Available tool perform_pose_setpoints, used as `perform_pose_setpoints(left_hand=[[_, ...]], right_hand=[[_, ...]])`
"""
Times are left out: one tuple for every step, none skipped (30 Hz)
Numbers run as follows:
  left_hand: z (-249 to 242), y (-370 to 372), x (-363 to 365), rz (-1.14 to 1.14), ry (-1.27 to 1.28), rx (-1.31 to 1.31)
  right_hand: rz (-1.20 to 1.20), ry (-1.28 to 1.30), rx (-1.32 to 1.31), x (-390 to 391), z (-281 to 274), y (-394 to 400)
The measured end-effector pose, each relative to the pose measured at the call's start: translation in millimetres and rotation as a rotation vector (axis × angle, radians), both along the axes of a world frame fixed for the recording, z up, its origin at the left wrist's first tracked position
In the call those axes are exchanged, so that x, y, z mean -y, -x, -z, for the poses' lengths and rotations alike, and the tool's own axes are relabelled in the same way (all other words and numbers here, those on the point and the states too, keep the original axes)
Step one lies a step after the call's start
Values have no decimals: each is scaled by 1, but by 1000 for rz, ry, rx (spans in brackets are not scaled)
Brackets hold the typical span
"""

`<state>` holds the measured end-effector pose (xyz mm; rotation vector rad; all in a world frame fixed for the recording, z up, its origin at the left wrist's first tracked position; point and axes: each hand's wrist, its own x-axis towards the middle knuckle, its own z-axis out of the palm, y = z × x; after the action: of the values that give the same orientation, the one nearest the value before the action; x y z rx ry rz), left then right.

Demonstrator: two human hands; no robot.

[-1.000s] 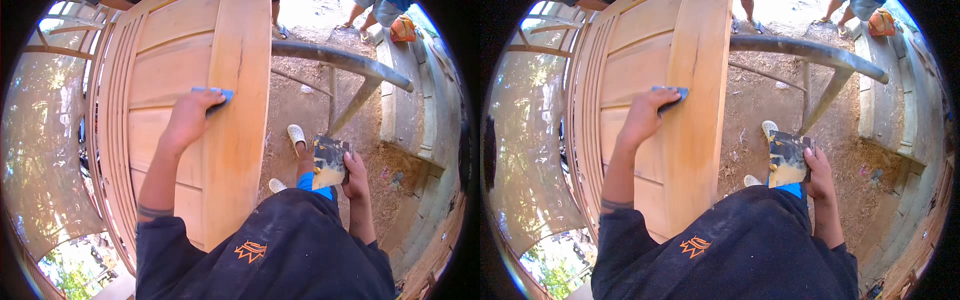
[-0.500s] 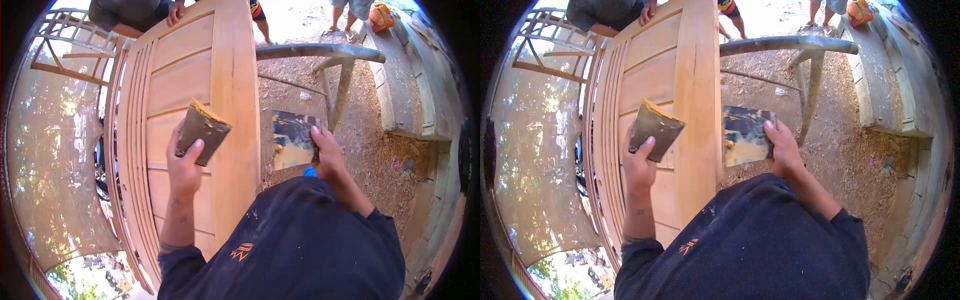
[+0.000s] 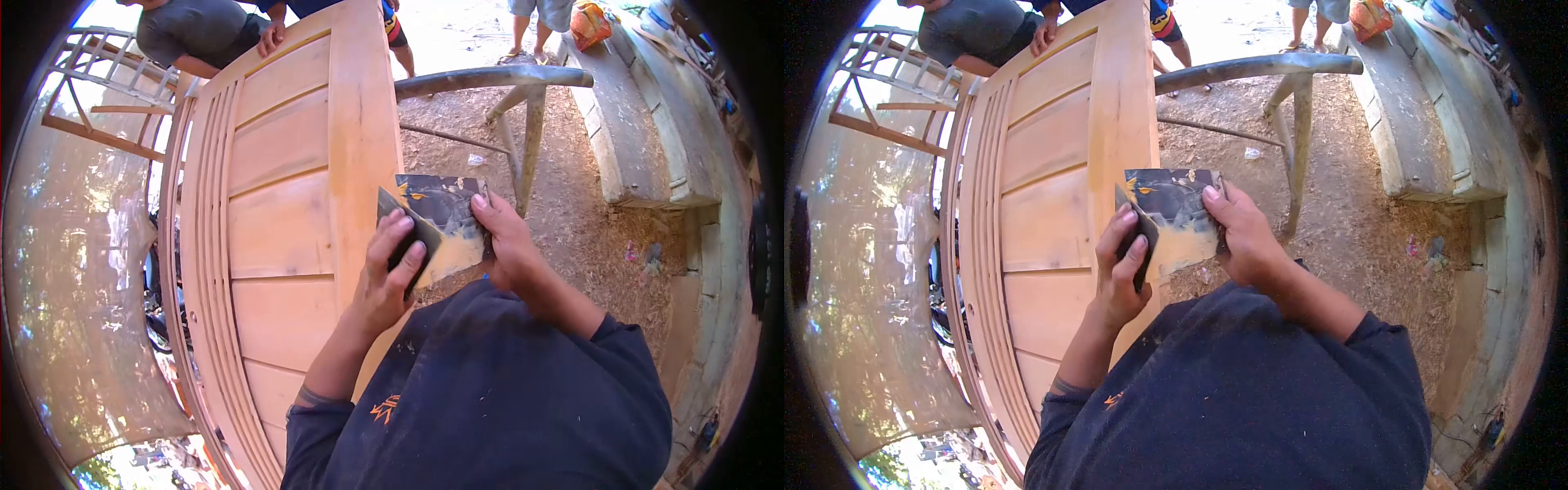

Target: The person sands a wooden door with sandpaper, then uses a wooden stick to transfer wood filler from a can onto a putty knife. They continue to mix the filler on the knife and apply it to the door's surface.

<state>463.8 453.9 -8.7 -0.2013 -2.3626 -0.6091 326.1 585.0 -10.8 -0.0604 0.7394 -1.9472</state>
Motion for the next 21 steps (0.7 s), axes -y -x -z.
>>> perform_pose_setpoints(left_hand=[[6, 1, 5, -20, 23, -9], [11, 0, 7, -35, -15, -5], [17, -3, 12, -69, -3, 102], [22, -9, 20, -102, 8, 212], [24, -13, 27, -132, 19, 321], [21, -19, 29, -164, -65, 359], [6, -18, 32, -179, -74, 348], [-19, -16, 32, -192, -84, 341], [-43, -15, 28, -214, -100, 340], [-63, -11, 25, -193, -66, 407], [-81, -6, 22, -178, -32, 467], [-94, -1, 22, -167, 0, 528], [-101, 5, 23, -149, 87, 564], [-105, 12, 24, -134, 176, 600], [-104, 17, 27, -117, 265, 637], [-102, 21, 32, -120, 261, 661], [-100, 25, 38, -122, 255, 685], [-98, 28, 44, -122, 249, 708], [-97, 31, 50, -109, 218, 777], [-96, 33, 58, -95, 189, 846], [-95, 35, 67, -83, 158, 917]], right_hand=[[-16, -10, -3, -2, 4, 3], [-33, -23, -7, -5, 6, 5], [-36, -10, -14, -9, 5, 6], [-38, 2, -18, -14, 3, 5], [-38, 15, -24, -18, 2, 5], [-30, -43, -154, -20, 2, 7], [-14, -101, -281, -22, 3, 9], [2, -163, -404, -25, 4, 10], [20, -203, -505, -25, 6, 10], [31, -240, -608, -22, 9, 11], [36, -273, -717, -19, 12, 12], [18, -283, -738, -16, 14, 13], [-1, -291, -760, -12, 17, 14], [-22, -297, -782, -7, 19, 15], [-21, -288, -759, -2, 17, 16], [-17, -283, -736, 5, 13, 17], [-13, -280, -713, 11, 11, 19], [-29, -302, -729, 17, 16, 21], [-45, -322, -748, 26, 26, 25], [-60, -339, -767, 35, 35, 29], [-64, -332, -688, 43, 39, 32]])
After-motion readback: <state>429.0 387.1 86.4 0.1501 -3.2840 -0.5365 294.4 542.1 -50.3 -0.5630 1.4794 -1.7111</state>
